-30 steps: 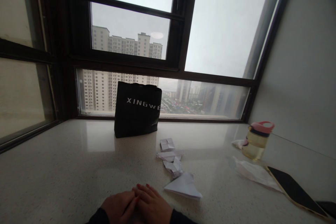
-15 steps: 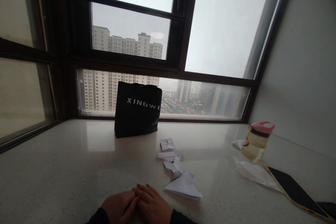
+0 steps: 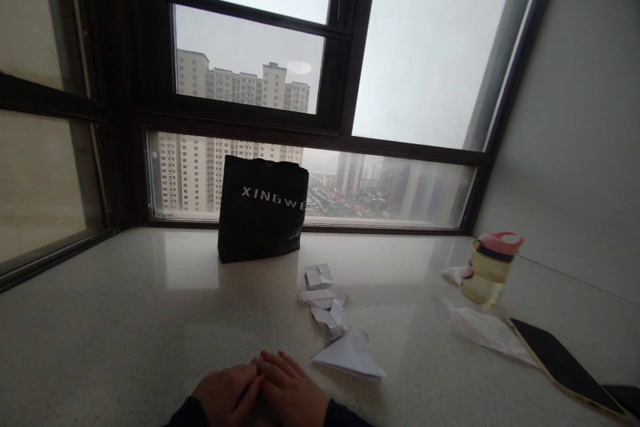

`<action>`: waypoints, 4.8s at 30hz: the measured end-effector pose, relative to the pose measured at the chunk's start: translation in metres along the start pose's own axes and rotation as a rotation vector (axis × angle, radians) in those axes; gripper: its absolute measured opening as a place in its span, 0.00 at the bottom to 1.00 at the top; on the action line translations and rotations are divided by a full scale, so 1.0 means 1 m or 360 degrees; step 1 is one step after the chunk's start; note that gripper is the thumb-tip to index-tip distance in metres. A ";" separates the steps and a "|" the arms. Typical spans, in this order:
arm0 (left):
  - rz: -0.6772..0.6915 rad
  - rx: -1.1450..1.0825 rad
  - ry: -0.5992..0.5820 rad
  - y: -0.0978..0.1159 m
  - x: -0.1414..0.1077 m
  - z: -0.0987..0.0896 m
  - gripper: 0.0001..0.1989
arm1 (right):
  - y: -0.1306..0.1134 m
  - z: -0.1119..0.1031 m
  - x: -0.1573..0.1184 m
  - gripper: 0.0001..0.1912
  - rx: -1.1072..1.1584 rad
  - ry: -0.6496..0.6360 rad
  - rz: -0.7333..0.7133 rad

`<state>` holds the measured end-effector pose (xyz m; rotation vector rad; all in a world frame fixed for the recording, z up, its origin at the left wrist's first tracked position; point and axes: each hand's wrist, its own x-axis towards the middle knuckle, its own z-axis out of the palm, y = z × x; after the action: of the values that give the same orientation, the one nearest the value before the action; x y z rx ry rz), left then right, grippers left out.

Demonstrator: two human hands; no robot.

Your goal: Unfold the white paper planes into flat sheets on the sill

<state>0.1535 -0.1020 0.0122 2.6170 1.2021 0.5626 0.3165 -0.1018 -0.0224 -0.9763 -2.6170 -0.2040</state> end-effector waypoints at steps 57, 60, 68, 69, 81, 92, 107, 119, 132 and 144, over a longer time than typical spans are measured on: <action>0.0069 -0.0002 0.0011 -0.004 0.001 0.001 0.24 | -0.001 0.001 0.002 0.22 0.0108 0.0015 0.0027; 0.0052 0.0008 0.0008 -0.003 0.001 0.001 0.24 | -0.001 0.000 0.001 0.24 0.0112 0.0013 0.0027; 0.0045 -0.0015 0.0001 -0.004 0.001 0.002 0.25 | -0.001 -0.002 0.001 0.26 0.0155 0.0003 0.0026; 0.0048 -0.0017 0.0005 -0.004 0.001 0.002 0.25 | -0.001 -0.002 0.001 0.26 0.0158 0.0004 0.0026; 0.0079 0.0019 -0.0027 0.001 0.001 -0.005 0.26 | 0.000 0.002 0.001 0.25 0.0110 0.0049 0.0030; 0.0035 -0.0002 -0.0021 0.002 0.000 -0.004 0.25 | 0.000 0.005 0.000 0.24 0.0064 0.0050 0.0023; 0.0041 -0.0031 -0.0034 0.002 0.001 -0.005 0.26 | 0.001 0.006 -0.001 0.22 0.0001 0.0031 0.0014; 0.0016 -0.0003 -0.0055 0.002 0.001 -0.006 0.25 | 0.001 0.007 -0.001 0.23 0.0008 0.0027 0.0026; 0.0004 -0.0024 -0.0042 -0.001 0.001 -0.001 0.25 | 0.001 0.005 0.000 0.24 -0.0030 0.0037 0.0015; -0.0002 -0.0016 -0.0055 -0.002 0.002 0.000 0.26 | 0.002 0.008 0.001 0.23 -0.0037 0.0035 0.0022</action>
<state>0.1528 -0.0992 0.0121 2.6065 1.1875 0.5195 0.3151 -0.0979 -0.0297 -0.9937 -2.5930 -0.2411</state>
